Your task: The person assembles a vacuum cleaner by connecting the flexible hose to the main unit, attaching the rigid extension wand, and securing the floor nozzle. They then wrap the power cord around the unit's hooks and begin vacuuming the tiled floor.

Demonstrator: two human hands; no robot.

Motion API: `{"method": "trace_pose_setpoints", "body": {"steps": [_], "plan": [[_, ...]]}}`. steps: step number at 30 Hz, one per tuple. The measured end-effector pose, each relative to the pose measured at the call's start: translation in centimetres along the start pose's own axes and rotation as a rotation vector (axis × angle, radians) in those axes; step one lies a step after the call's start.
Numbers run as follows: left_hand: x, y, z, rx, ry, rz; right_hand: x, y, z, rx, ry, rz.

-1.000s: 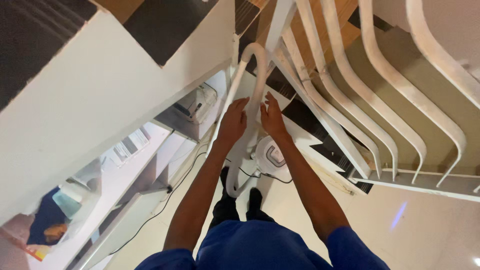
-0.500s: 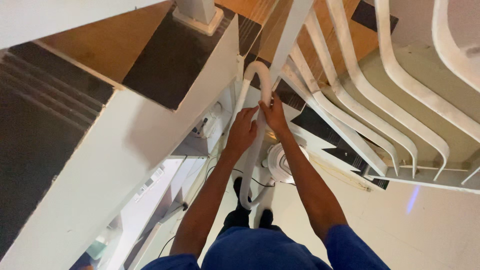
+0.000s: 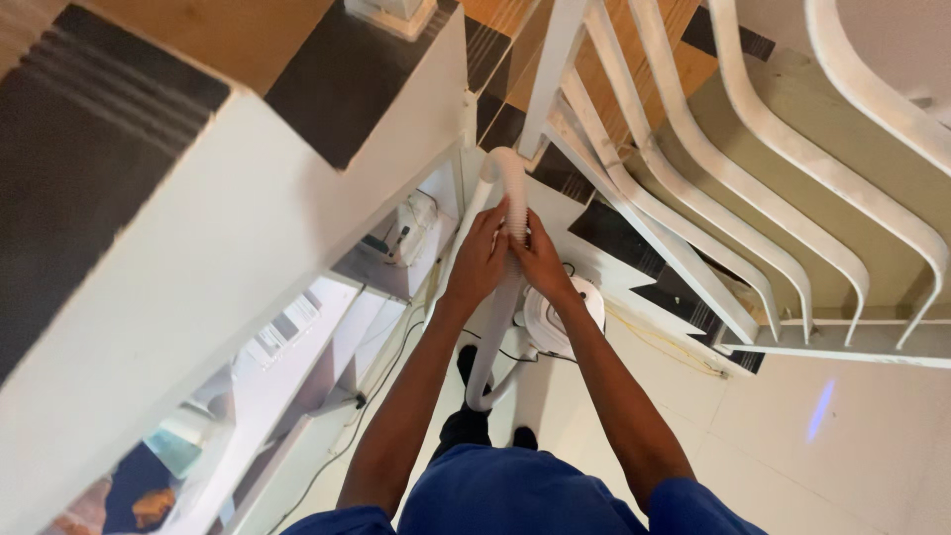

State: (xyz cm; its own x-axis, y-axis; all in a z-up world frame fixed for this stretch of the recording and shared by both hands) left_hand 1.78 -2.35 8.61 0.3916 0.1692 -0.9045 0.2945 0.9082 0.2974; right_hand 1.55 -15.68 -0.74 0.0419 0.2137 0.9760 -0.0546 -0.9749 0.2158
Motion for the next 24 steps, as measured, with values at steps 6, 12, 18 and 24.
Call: {"method": "trace_pose_setpoints", "body": {"steps": [6, 12, 18, 24], "plan": [[-3.0, -1.0, -5.3, -0.096, -0.027, -0.05, 3.0, 0.1, -7.5, 0.092, 0.057, -0.029], [-5.4, -2.1, -10.7, -0.165, 0.065, -0.028, 4.2, 0.7, -15.4, 0.278, 0.051, 0.071], [-9.4, -1.5, -16.9, -0.343, -0.032, -0.072, 5.1, 1.5, -23.0, 0.279, 0.239, -0.143], [-13.0, 0.1, -22.8, -0.487, -0.055, 0.162, 6.6, 0.4, -29.6, 0.369, 0.113, -0.243]]}}
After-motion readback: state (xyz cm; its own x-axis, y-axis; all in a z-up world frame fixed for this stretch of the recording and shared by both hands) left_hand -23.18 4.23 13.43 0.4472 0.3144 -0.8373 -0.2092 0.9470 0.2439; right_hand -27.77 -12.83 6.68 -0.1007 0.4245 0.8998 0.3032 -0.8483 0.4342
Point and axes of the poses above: each hand's wrist, its own z-axis towards the middle knuckle, its own y-axis out of the back of the hand, x = y × z, the point moved 7 cm from there along z, towards the middle knuckle, and after that the axes turned 6 degrees about -z, right-handed, at the moved point
